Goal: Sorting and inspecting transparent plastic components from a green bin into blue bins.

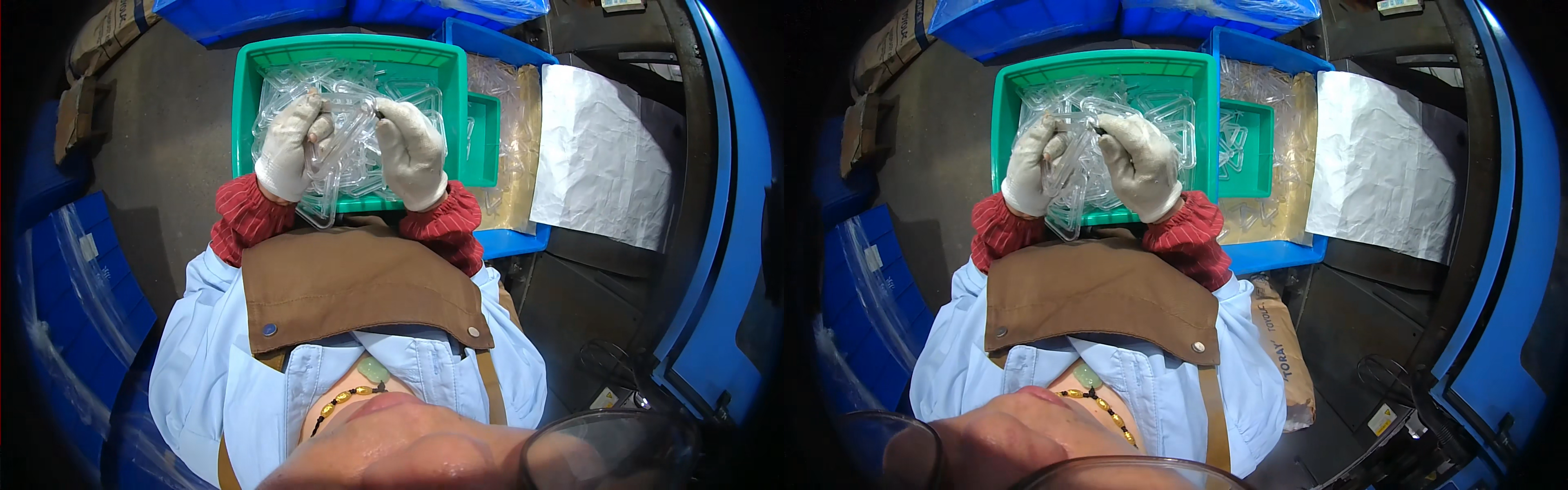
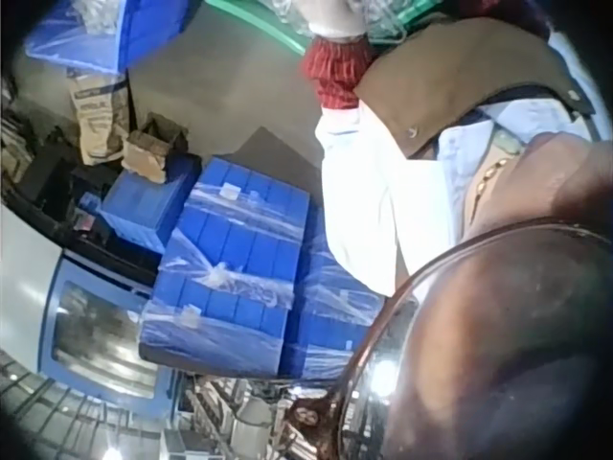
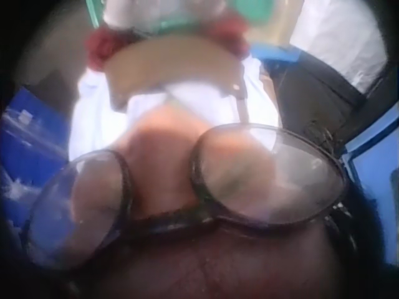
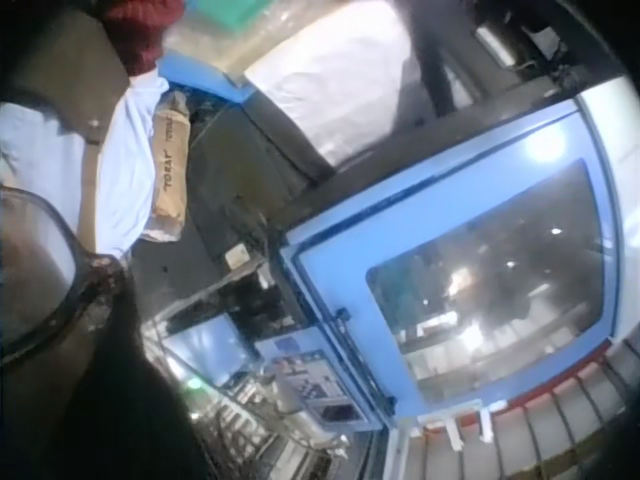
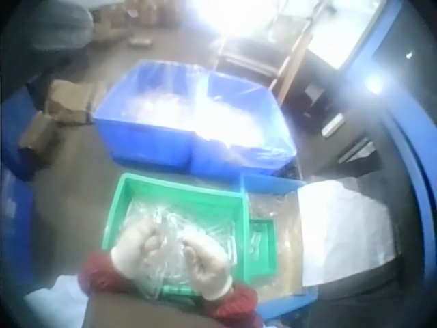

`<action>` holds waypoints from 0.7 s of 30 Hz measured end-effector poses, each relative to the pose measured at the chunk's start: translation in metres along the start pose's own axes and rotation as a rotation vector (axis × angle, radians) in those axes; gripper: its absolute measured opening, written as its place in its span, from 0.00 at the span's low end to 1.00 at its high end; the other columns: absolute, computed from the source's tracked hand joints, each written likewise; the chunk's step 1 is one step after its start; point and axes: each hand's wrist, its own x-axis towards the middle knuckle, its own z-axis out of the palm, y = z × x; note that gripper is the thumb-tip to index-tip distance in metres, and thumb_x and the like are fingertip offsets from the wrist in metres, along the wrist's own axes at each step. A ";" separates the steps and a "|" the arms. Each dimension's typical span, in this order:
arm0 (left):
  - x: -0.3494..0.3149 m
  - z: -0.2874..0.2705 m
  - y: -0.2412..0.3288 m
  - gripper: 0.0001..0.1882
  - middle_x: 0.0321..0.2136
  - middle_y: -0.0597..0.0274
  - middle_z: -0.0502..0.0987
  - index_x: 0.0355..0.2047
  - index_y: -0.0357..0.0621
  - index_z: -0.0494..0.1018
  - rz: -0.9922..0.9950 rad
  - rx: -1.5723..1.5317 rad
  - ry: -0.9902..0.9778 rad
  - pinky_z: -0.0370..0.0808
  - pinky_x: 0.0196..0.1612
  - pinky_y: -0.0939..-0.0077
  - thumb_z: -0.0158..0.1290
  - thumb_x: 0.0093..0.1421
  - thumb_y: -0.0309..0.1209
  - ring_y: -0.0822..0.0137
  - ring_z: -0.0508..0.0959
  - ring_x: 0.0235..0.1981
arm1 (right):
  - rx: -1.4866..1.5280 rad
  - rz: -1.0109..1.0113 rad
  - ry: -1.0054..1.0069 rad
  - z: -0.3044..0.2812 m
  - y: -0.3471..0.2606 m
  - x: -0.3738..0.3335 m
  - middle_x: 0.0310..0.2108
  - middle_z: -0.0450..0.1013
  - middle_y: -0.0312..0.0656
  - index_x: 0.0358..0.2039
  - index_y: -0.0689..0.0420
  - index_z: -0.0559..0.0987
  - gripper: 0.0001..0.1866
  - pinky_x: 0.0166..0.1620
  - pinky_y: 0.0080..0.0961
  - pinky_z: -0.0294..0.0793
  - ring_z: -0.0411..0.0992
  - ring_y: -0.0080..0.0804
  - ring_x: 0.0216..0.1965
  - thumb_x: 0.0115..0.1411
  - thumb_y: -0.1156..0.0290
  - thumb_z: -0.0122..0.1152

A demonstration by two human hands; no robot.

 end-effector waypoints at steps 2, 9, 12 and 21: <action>0.010 -0.020 -0.008 0.12 0.18 0.70 0.66 0.30 0.43 0.67 0.374 0.513 -0.327 0.63 0.18 0.86 0.42 0.65 0.37 0.79 0.66 0.17 | 0.021 0.104 0.051 0.004 0.009 0.001 0.28 0.73 0.45 0.39 0.60 0.75 0.09 0.29 0.27 0.68 0.70 0.35 0.25 0.58 0.72 0.53; -0.006 0.018 -0.005 0.13 0.18 0.68 0.66 0.34 0.40 0.66 0.094 0.406 0.062 0.66 0.23 0.86 0.45 0.63 0.38 0.78 0.66 0.17 | 0.441 0.597 -0.066 -0.023 -0.024 0.012 0.25 0.69 0.30 0.37 0.64 0.76 0.12 0.28 0.12 0.62 0.61 0.13 0.25 0.59 0.68 0.55; -0.003 0.018 0.003 0.14 0.19 0.67 0.68 0.34 0.39 0.65 0.126 0.284 0.101 0.66 0.22 0.85 0.44 0.63 0.39 0.78 0.67 0.18 | 0.371 0.704 -0.261 -0.017 -0.022 0.013 0.22 0.69 0.30 0.32 0.63 0.77 0.08 0.27 0.13 0.64 0.63 0.12 0.24 0.54 0.71 0.61; -0.006 -0.033 -0.002 0.18 0.14 0.70 0.66 0.23 0.42 0.67 0.157 0.848 0.130 0.61 0.17 0.85 0.47 0.62 0.43 0.80 0.64 0.14 | 0.008 0.671 -0.698 -0.024 0.005 0.055 0.14 0.67 0.33 0.21 0.60 0.78 0.13 0.23 0.21 0.63 0.62 0.18 0.18 0.53 0.62 0.62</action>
